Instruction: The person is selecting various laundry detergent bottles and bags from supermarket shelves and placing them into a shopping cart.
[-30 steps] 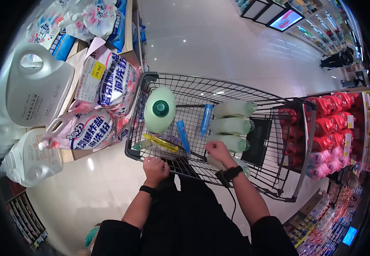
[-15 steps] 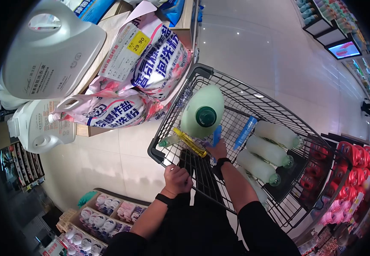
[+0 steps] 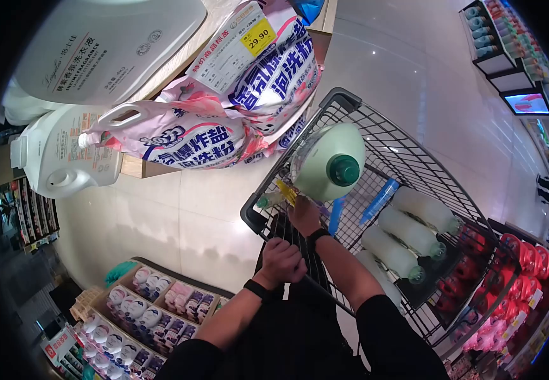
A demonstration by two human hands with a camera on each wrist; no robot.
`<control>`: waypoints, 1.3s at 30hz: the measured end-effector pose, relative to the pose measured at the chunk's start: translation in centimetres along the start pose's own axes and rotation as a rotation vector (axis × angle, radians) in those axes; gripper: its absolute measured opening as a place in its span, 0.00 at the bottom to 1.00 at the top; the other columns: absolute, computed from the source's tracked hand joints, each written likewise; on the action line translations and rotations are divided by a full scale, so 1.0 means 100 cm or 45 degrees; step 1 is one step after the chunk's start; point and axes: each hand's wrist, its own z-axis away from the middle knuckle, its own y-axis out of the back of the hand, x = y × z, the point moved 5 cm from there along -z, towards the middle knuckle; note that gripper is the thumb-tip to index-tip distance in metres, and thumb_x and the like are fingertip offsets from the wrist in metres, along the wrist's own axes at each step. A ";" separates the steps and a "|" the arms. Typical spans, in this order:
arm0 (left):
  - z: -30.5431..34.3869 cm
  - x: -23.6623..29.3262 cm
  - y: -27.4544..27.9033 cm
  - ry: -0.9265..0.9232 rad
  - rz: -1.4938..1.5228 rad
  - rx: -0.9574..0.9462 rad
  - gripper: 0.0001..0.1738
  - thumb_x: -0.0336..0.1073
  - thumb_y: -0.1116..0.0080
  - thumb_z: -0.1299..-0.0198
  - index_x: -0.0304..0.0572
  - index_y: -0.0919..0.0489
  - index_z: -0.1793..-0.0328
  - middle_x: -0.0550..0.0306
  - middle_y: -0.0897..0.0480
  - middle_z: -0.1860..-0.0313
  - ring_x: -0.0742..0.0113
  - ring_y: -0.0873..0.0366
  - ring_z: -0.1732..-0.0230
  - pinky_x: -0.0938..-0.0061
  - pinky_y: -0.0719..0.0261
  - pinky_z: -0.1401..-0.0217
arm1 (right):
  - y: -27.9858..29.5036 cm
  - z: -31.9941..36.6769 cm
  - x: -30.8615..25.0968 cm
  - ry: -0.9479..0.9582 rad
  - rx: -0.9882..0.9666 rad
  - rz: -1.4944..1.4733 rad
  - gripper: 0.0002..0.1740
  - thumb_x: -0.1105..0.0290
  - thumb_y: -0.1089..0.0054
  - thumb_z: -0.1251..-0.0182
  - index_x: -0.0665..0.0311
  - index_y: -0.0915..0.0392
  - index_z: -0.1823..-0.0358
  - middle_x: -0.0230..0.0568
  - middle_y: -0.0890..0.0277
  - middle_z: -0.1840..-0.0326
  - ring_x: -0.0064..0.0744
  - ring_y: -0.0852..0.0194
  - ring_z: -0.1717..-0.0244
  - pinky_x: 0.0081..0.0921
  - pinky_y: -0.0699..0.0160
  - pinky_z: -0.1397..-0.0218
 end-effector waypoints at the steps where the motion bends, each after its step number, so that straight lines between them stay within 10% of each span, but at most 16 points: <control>1: 0.000 0.000 0.001 0.000 0.009 0.008 0.09 0.36 0.42 0.63 0.48 0.30 0.87 0.62 0.31 0.83 0.65 0.31 0.76 0.70 0.31 0.59 | -0.010 -0.006 0.007 -0.120 -0.097 0.052 0.21 0.62 0.38 0.42 0.66 0.29 0.51 0.55 0.22 0.59 0.55 0.20 0.60 0.46 0.19 0.60; 10: 0.008 0.002 0.003 0.003 -0.026 -0.028 0.09 0.38 0.42 0.62 0.49 0.30 0.86 0.64 0.31 0.82 0.66 0.30 0.75 0.70 0.31 0.58 | -0.011 -0.002 0.027 0.071 -0.183 0.170 0.39 0.63 0.30 0.52 0.56 0.35 0.36 0.54 0.21 0.54 0.57 0.21 0.55 0.48 0.21 0.53; 15: 0.008 0.000 0.004 -0.023 -0.030 0.009 0.11 0.38 0.42 0.60 0.49 0.31 0.87 0.63 0.33 0.82 0.66 0.31 0.75 0.70 0.31 0.59 | 0.022 0.018 0.006 0.175 -0.377 0.004 0.26 0.64 0.30 0.57 0.59 0.28 0.54 0.51 0.20 0.58 0.56 0.20 0.60 0.46 0.21 0.57; 28: 0.020 0.000 0.014 0.006 0.033 0.018 0.10 0.36 0.42 0.61 0.48 0.30 0.86 0.62 0.32 0.82 0.65 0.31 0.76 0.69 0.31 0.60 | 0.050 0.029 -0.050 0.227 0.189 -0.521 0.20 0.77 0.38 0.46 0.64 0.27 0.49 0.55 0.21 0.53 0.57 0.21 0.54 0.39 0.20 0.52; 37: 0.005 0.007 0.019 0.046 0.036 -0.135 0.09 0.36 0.40 0.59 0.46 0.28 0.83 0.60 0.30 0.80 0.63 0.28 0.72 0.69 0.30 0.56 | 0.035 0.026 -0.024 0.231 0.033 -0.766 0.28 0.86 0.49 0.50 0.63 0.32 0.44 0.57 0.27 0.47 0.60 0.25 0.49 0.37 0.24 0.48; 39: -0.006 0.006 0.024 0.183 0.081 -0.217 0.09 0.37 0.38 0.57 0.42 0.23 0.73 0.56 0.23 0.69 0.58 0.24 0.65 0.65 0.27 0.54 | 0.022 0.029 -0.015 -0.134 -0.330 -1.231 0.33 0.84 0.46 0.52 0.62 0.32 0.39 0.57 0.29 0.44 0.54 0.24 0.47 0.33 0.24 0.47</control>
